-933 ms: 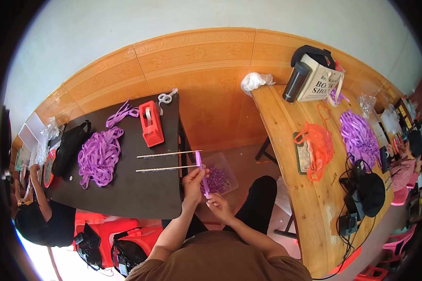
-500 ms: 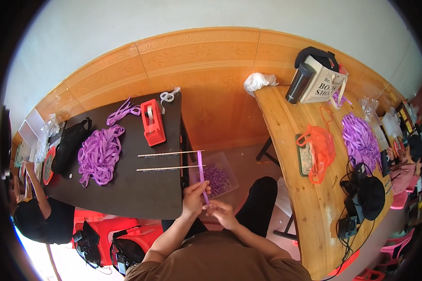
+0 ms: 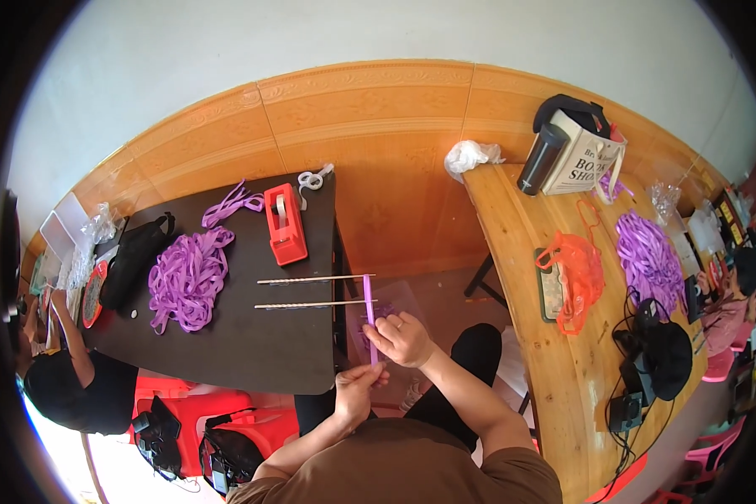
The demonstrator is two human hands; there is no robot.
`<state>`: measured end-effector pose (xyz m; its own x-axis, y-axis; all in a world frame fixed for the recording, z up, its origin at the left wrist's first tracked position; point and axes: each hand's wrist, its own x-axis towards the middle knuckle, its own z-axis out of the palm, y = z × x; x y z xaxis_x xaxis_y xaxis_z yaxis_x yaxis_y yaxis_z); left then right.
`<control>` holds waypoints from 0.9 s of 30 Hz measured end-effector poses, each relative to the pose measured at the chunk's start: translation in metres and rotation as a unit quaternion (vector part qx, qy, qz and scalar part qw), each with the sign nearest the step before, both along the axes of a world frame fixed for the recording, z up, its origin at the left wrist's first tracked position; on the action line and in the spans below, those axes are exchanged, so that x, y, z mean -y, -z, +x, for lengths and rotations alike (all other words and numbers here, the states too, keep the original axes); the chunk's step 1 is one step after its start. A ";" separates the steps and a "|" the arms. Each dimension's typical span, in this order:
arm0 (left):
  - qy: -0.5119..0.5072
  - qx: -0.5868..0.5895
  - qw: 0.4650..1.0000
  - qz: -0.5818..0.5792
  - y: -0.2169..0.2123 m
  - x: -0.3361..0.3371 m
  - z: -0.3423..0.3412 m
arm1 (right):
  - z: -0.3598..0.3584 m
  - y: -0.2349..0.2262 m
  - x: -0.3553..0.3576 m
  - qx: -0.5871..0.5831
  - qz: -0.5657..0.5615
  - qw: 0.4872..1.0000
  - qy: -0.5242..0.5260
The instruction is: Tying purple ribbons onto metal rods at a workshop table.
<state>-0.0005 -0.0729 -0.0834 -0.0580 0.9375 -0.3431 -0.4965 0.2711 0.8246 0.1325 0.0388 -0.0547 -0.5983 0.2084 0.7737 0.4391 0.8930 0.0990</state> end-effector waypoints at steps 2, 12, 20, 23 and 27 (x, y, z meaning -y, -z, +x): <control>0.025 -0.019 0.999 0.018 -0.008 0.008 0.000 | -0.001 -0.003 0.004 -0.011 0.013 1.000 0.004; 0.053 0.049 0.996 0.048 -0.036 0.023 -0.002 | -0.009 -0.027 0.007 -0.030 0.068 0.997 0.006; 0.055 0.034 0.993 0.100 -0.048 0.021 -0.004 | -0.008 -0.030 0.012 -0.023 0.055 0.998 0.000; 0.059 0.011 0.993 0.102 -0.045 0.020 -0.006 | -0.007 -0.027 0.017 -0.012 0.042 0.999 -0.006; 0.051 -0.028 0.991 0.124 -0.030 0.018 -0.003 | -0.004 -0.014 0.021 0.008 0.034 0.999 0.011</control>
